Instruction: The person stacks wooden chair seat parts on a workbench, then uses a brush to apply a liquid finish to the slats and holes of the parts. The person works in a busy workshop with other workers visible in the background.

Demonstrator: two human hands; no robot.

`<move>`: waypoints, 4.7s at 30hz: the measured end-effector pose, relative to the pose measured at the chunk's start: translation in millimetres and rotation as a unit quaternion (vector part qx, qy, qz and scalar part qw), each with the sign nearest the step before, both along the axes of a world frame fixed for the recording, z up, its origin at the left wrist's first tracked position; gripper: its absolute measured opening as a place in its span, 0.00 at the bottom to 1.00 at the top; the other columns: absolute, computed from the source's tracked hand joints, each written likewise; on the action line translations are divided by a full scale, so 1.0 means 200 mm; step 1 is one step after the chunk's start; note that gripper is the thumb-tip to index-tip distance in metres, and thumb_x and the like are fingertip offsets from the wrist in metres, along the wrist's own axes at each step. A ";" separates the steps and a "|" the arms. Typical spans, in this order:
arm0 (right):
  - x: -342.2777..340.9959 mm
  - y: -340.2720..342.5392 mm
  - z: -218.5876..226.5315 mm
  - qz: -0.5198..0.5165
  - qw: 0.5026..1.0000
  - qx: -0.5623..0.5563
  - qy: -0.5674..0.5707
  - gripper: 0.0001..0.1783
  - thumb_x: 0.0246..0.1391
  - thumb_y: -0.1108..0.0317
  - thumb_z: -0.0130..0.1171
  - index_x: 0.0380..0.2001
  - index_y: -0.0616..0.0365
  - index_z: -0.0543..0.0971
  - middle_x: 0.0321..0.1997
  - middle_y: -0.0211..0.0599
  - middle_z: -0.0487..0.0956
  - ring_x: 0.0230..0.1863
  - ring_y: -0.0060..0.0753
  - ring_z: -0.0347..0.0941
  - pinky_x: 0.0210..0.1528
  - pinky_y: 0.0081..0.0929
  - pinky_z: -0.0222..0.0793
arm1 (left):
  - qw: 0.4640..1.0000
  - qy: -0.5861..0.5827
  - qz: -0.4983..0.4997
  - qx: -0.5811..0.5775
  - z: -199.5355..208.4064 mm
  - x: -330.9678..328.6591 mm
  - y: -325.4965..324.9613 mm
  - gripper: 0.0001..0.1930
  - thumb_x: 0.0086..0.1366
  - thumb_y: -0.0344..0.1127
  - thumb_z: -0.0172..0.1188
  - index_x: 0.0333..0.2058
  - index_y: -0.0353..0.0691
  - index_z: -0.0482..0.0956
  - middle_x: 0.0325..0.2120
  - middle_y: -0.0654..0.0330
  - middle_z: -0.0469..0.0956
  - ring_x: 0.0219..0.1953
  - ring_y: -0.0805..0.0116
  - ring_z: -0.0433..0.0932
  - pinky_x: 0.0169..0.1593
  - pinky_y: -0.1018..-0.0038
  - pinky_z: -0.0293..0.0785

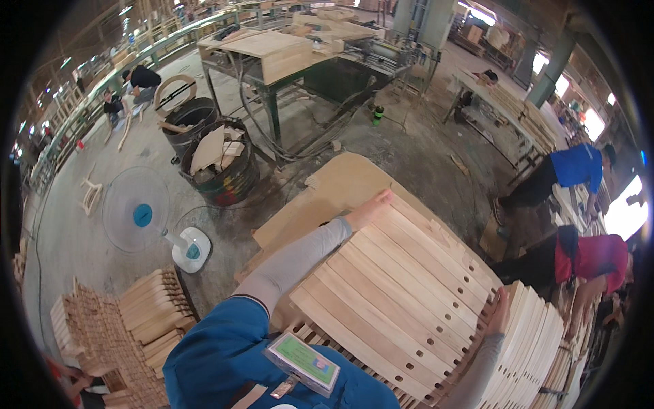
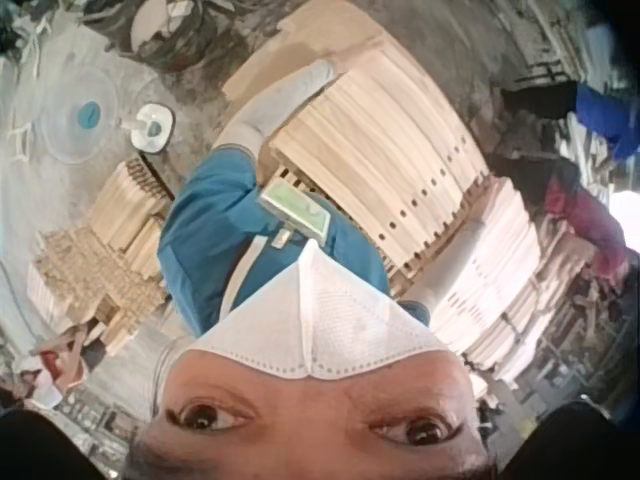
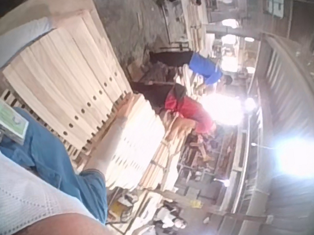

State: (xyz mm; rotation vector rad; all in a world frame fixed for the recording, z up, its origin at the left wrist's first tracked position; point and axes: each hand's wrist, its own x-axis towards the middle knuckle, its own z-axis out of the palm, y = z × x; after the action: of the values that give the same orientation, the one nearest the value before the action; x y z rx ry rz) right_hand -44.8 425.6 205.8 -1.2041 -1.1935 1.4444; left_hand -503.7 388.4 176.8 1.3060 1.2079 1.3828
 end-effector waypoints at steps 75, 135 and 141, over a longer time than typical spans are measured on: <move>-1.11 -1.30 0.52 0.198 0.735 0.537 -0.365 0.27 0.41 0.76 0.51 0.50 0.62 0.65 0.41 0.47 0.71 0.40 0.42 0.70 0.40 0.31 0.69 | 0.933 -0.115 -0.285 -0.188 0.67 0.08 -1.24 0.09 0.62 0.33 0.49 0.34 0.33 0.74 0.22 0.61 0.76 0.20 0.80 0.71 0.22 0.86 0.66; -0.79 -0.01 0.01 0.019 0.769 0.305 -0.561 0.13 0.50 0.63 0.46 0.38 0.58 0.69 0.34 0.42 0.77 0.40 0.44 0.71 0.46 0.43 0.60 | 0.949 -0.198 0.244 0.023 0.47 0.35 -1.86 0.19 0.64 0.40 0.42 0.46 0.29 0.64 0.37 0.49 0.73 0.33 0.60 0.76 0.38 0.68 0.74; -0.77 -0.06 -0.05 0.008 0.710 0.392 -0.585 0.25 0.49 0.66 0.46 0.51 0.62 0.62 0.38 0.48 0.75 0.45 0.46 0.69 0.54 0.42 0.55 | 0.957 -0.181 0.226 0.034 0.56 0.43 -1.73 0.18 0.64 0.40 0.41 0.45 0.29 0.64 0.35 0.50 0.74 0.32 0.60 0.76 0.38 0.67 0.74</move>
State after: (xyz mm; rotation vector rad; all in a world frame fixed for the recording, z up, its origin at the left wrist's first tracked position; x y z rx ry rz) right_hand -198.7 413.4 195.3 -1.4062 -2.3036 -0.1530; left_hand -418.4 41.8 289.4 0.7894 1.2523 1.9079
